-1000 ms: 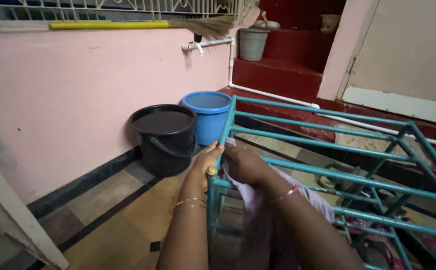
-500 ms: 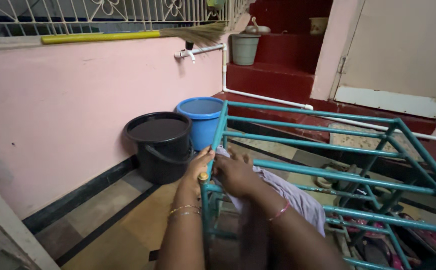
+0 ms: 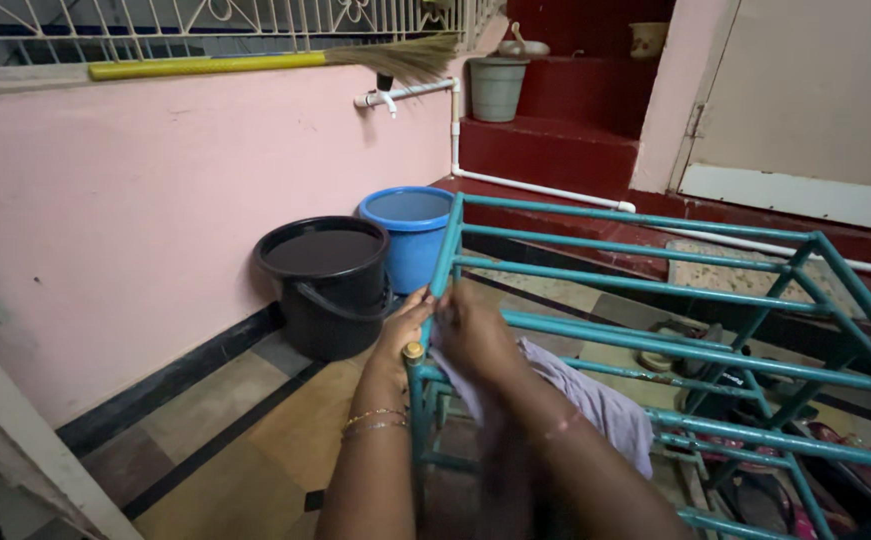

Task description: The person wipes a teal metal rack with a cloth, moving systematically across the bars and joints. The person holds the rack steady with one hand while wiping with the other.

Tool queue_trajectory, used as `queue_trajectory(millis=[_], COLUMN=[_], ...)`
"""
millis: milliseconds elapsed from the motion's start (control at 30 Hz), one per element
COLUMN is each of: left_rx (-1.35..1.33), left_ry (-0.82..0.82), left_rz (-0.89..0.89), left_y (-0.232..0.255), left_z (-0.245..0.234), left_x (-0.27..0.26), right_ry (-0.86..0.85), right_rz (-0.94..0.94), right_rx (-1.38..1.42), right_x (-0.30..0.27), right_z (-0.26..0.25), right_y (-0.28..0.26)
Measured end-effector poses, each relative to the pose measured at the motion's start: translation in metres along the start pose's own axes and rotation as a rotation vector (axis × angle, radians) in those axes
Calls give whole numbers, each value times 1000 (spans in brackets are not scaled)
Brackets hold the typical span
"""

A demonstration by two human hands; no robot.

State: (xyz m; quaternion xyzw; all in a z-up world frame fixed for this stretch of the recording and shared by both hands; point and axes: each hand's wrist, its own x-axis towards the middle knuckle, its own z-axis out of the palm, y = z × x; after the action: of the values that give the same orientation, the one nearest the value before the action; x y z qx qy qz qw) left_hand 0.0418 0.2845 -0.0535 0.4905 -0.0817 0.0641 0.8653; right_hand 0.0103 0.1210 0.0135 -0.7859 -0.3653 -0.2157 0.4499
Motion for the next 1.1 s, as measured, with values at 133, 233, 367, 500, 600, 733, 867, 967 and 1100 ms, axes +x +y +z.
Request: queue_trajectory(millis=[133, 233, 367, 500, 600, 733, 867, 967, 1100], left_rx=[0, 8, 27, -104, -42, -33, 57, 169, 675], left_ry=[71, -10, -1, 6, -43, 25, -4, 37, 42], left_rz=[-44, 13, 31, 21, 72, 8, 40, -41, 29], left_y=[2, -1, -5, -6, -7, -14, -17, -5, 18], left_z=[4, -2, -8, -2, -4, -17, -20, -19, -11], left_x=[-3, -1, 4, -3, 2, 12, 22, 15, 17], right_ry=[-76, -326, -359, -103, -56, -16, -11, -167, -299], right_rz=[280, 214, 132, 199, 183, -5, -330, -343, -267], right_rx=[102, 443, 438, 173, 98, -21, -73, -74, 45], right_x=[4, -14, -11, -2, -10, -49, -71, -83, -94], right_z=[5, -2, 1, 9, 3, 6, -4, -34, -104], right_y=[9, 25, 32, 16, 4, -17, -16, -8, -7])
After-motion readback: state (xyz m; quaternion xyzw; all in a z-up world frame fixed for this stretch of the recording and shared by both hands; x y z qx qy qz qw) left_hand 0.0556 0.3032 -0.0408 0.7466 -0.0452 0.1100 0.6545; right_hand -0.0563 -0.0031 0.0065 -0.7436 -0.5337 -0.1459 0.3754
